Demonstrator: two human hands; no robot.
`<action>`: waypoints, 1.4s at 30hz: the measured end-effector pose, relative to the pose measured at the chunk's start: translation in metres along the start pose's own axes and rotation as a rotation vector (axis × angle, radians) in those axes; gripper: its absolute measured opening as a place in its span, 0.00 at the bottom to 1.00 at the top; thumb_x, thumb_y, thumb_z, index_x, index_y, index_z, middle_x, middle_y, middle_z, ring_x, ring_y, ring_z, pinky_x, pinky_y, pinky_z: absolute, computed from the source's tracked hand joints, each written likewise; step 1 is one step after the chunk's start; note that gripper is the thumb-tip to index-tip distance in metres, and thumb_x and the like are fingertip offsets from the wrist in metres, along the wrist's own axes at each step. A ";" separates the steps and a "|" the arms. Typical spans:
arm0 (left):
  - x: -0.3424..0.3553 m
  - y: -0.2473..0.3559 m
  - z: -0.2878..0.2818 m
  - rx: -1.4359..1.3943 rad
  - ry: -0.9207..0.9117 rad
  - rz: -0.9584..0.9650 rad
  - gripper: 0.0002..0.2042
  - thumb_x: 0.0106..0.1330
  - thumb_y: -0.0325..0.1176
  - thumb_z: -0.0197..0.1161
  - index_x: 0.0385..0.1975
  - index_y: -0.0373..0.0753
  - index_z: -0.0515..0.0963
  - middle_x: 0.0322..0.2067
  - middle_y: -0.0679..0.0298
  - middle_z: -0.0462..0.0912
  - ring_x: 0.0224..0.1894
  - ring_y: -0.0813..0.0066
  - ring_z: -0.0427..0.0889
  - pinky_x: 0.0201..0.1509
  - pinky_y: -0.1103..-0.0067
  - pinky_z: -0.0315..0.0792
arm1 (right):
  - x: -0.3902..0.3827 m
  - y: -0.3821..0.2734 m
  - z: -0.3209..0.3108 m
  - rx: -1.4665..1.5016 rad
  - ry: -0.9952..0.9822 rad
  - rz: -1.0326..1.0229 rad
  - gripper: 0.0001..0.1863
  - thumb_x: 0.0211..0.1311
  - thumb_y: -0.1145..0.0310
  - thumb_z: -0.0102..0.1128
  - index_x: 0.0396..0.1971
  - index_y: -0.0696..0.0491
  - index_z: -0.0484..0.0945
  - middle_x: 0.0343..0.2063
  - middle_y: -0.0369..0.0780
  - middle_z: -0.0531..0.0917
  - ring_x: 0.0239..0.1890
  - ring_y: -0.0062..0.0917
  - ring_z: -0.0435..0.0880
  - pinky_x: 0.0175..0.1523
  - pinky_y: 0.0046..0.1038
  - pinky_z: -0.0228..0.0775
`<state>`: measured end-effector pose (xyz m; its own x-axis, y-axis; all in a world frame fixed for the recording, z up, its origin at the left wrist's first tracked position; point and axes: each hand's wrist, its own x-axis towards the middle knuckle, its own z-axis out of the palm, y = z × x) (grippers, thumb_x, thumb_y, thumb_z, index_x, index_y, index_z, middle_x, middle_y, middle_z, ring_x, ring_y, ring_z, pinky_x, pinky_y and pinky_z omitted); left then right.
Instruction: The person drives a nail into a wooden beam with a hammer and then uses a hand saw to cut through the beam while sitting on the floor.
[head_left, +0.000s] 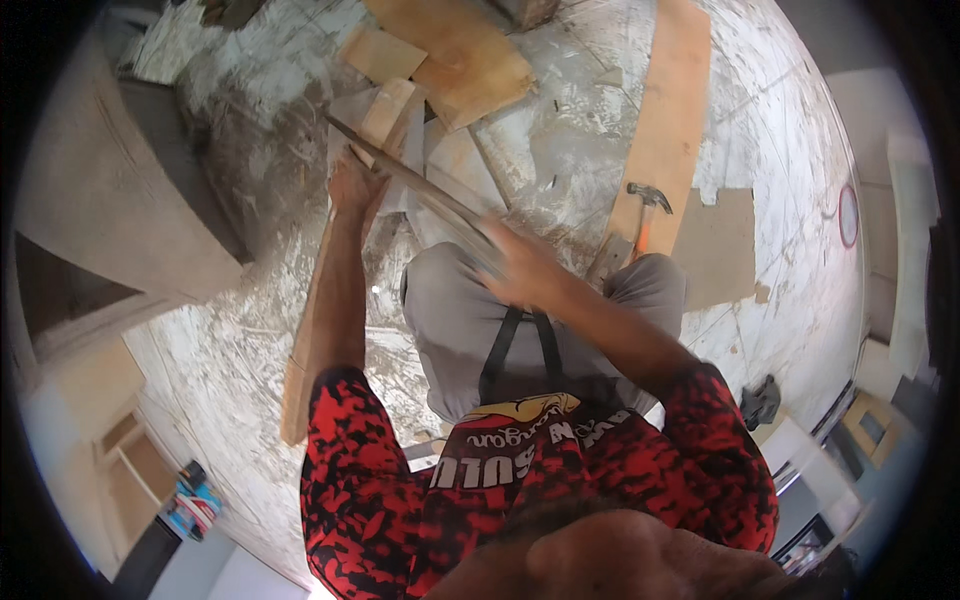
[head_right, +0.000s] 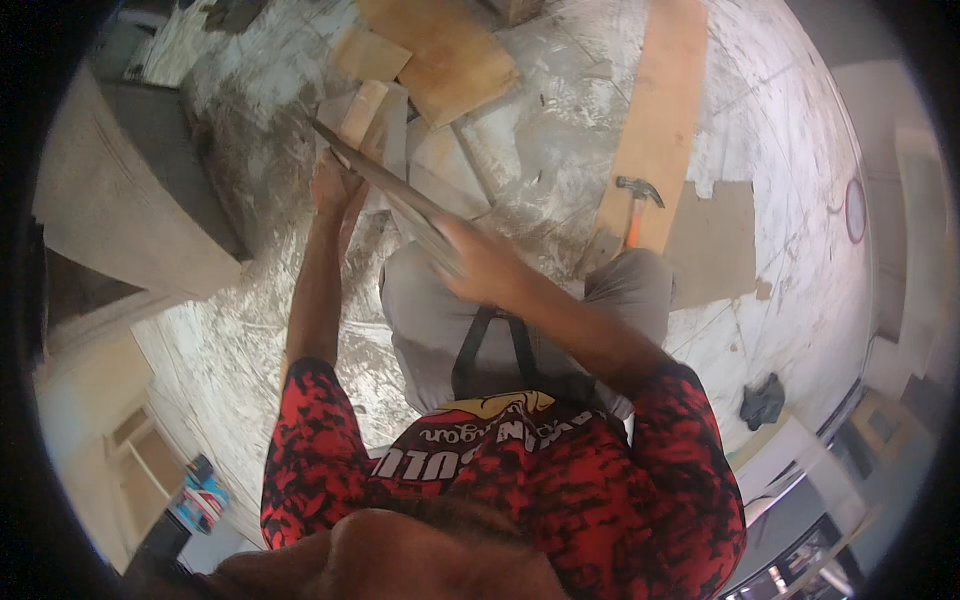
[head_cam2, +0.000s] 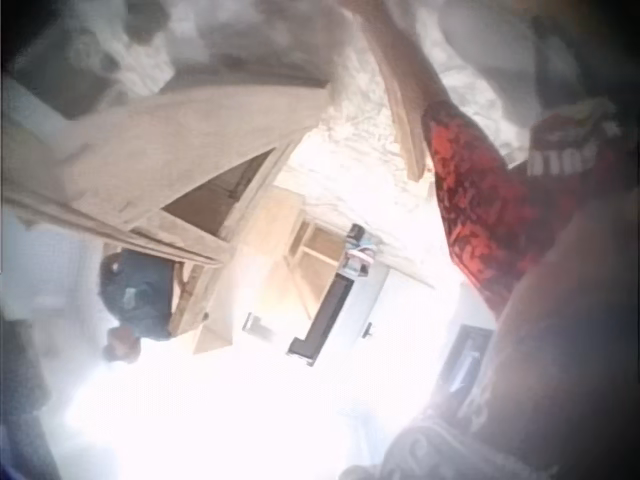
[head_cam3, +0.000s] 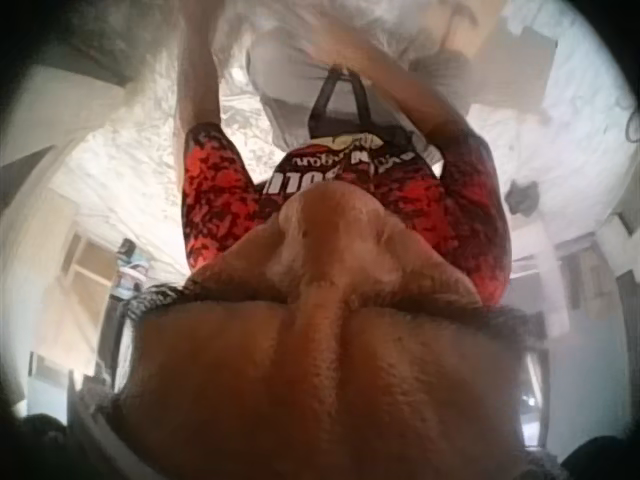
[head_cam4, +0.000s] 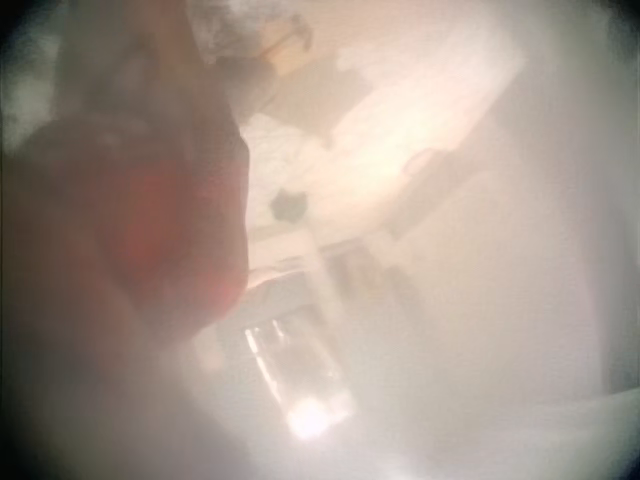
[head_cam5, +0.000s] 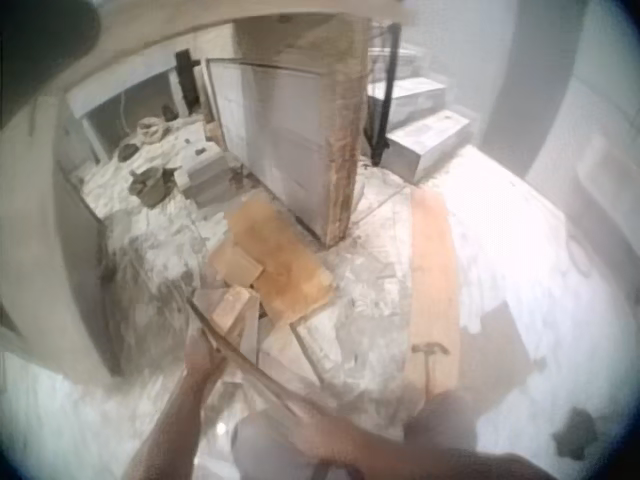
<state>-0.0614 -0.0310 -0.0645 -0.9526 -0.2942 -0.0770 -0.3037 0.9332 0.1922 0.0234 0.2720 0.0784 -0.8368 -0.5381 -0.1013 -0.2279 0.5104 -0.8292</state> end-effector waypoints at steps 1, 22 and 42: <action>0.005 0.010 -0.014 -0.011 -0.078 -0.050 0.47 0.48 0.57 0.69 0.62 0.32 0.57 0.50 0.46 0.76 0.51 0.49 0.78 0.51 0.62 0.73 | -0.044 0.005 -0.021 0.083 -0.031 -0.016 0.35 0.51 0.69 0.65 0.61 0.54 0.64 0.48 0.52 0.78 0.50 0.45 0.80 0.53 0.38 0.73; -0.003 0.001 0.003 0.010 0.085 -0.031 0.38 0.55 0.56 0.63 0.57 0.32 0.62 0.47 0.45 0.77 0.51 0.45 0.76 0.59 0.58 0.66 | 0.080 -0.028 -0.019 0.098 -0.200 0.086 0.28 0.52 0.67 0.64 0.54 0.55 0.68 0.32 0.51 0.82 0.38 0.42 0.83 0.39 0.41 0.74; 0.024 -0.022 0.033 -0.087 0.060 0.018 0.37 0.49 0.52 0.71 0.53 0.34 0.66 0.46 0.47 0.78 0.47 0.48 0.79 0.49 0.61 0.73 | 0.104 -0.035 0.011 0.063 -0.099 -0.057 0.28 0.50 0.69 0.63 0.53 0.57 0.67 0.34 0.53 0.82 0.38 0.50 0.81 0.42 0.44 0.74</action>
<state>-0.0773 -0.0518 -0.1024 -0.9564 -0.2916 -0.0145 -0.2841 0.9178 0.2773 -0.0502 0.1909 0.0903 -0.7695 -0.6301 -0.1044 -0.2393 0.4360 -0.8676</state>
